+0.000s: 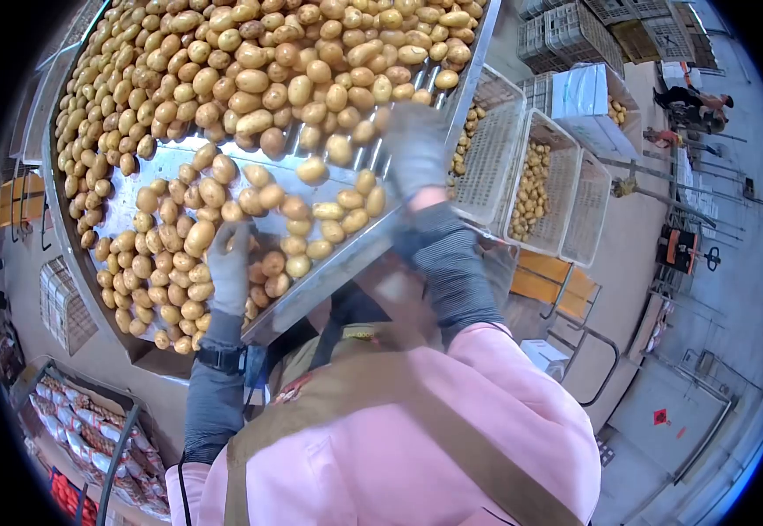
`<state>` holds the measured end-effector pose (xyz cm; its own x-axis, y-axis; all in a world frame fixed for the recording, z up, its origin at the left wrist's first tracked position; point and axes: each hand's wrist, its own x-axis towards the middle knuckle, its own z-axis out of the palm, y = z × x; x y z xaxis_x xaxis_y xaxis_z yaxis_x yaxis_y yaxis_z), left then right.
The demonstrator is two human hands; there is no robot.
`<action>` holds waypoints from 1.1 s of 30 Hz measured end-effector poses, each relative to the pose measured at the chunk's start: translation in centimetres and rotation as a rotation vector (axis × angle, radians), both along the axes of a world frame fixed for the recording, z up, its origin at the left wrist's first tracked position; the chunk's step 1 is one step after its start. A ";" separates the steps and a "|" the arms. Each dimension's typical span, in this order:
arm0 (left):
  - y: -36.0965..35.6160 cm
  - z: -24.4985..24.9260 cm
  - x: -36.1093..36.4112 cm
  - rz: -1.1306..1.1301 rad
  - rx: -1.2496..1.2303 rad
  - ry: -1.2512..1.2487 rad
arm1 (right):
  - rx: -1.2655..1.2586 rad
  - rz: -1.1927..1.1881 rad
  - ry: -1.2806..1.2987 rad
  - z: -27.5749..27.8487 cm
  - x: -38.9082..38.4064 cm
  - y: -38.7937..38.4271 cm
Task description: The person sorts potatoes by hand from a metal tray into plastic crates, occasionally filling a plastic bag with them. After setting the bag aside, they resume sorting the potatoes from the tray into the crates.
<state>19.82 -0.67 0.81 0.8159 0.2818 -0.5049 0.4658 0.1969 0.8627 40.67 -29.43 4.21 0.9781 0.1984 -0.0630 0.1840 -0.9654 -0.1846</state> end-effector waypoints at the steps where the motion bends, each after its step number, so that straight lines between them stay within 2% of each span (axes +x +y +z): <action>1: -0.3 0.9 0.3 0.003 0.035 -0.020 | -0.101 -0.027 -0.069 -1.2 0.7 -1.6; 2: -0.9 1.8 0.6 0.004 0.071 -0.036 | -0.202 -0.058 -0.135 -2.5 0.9 -2.6; 3: -1.7 2.1 1.3 -0.049 0.153 -0.123 | -0.197 -0.062 -0.032 -2.3 1.7 -2.7; 5: -3.8 4.2 2.6 -0.087 0.090 -0.107 | -0.186 -0.067 0.164 -1.7 3.4 -2.8; 8: -6.2 6.4 4.2 -0.098 -0.067 -0.033 | 0.235 -0.156 0.210 0.9 3.3 -4.3; 10: -6.6 6.0 4.4 -0.111 -0.115 -0.071 | 0.410 -0.308 0.194 1.8 4.6 -4.6; 12: -6.8 5.9 4.1 -0.123 -0.138 -0.041 | 0.214 -0.039 -0.014 2.0 7.4 -3.9; 13: -7.2 5.4 4.0 -0.131 -0.024 -0.142 | 0.167 -0.048 0.082 2.1 8.7 -2.6; 14: -7.6 6.3 4.2 -0.126 -0.006 -0.082 | 0.097 0.039 0.039 -0.8 10.4 -2.0; 16: -7.7 4.6 4.1 -0.127 0.037 -0.097 | -0.023 -0.112 0.212 0.3 12.5 0.5; 17: -8.0 6.0 4.7 -0.112 -0.010 -0.046 | -0.053 -0.053 0.348 1.8 13.1 0.4; 20: -8.0 6.7 6.2 -0.096 -0.066 0.001 | -0.002 0.046 0.339 -1.5 12.0 -2.2; 22: -7.9 6.2 7.0 -0.080 -0.038 -0.089 | -0.026 0.154 0.164 -3.0 9.9 -2.7; 24: -8.4 6.2 8.3 -0.044 0.022 -0.198 | 0.339 0.056 0.049 -1.7 6.9 -2.9; 25: -8.9 9.5 9.0 0.022 -0.119 -0.080 | 0.634 -0.149 0.212 0.4 4.5 -1.9; 26: -9.4 9.9 9.4 -0.056 -0.026 -0.169 | 0.921 -0.351 0.387 2.9 2.2 -1.0; 27: -10.0 10.2 9.6 -0.235 0.164 -0.320 | 1.241 -0.408 0.539 3.8 -0.3 -0.2; 29: -11.7 9.8 10.2 -0.632 0.758 -0.661 | 1.247 -0.187 0.557 0.1 -6.6 -1.1; 30: -12.6 9.7 10.4 -0.726 0.976 -0.769 | 1.128 -0.059 0.408 -0.6 -7.8 -1.1; 31: -13.6 9.4 10.4 -0.758 1.093 -0.836 | 1.002 0.045 0.244 -1.3 -9.0 -1.0; 32: -13.7 9.2 11.0 -0.741 0.966 -0.832 | 1.075 0.000 0.101 3.6 -9.8 1.2; 33: -13.7 8.9 11.6 -0.720 0.838 -0.828 | 1.277 -0.080 0.148 4.5 -10.5 0.8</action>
<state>31.38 -14.41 9.69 0.8861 -0.3502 0.3038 -0.4595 -0.5771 0.6751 30.22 -28.65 8.74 0.9900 0.1401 0.0189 0.0327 -0.0973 -0.9947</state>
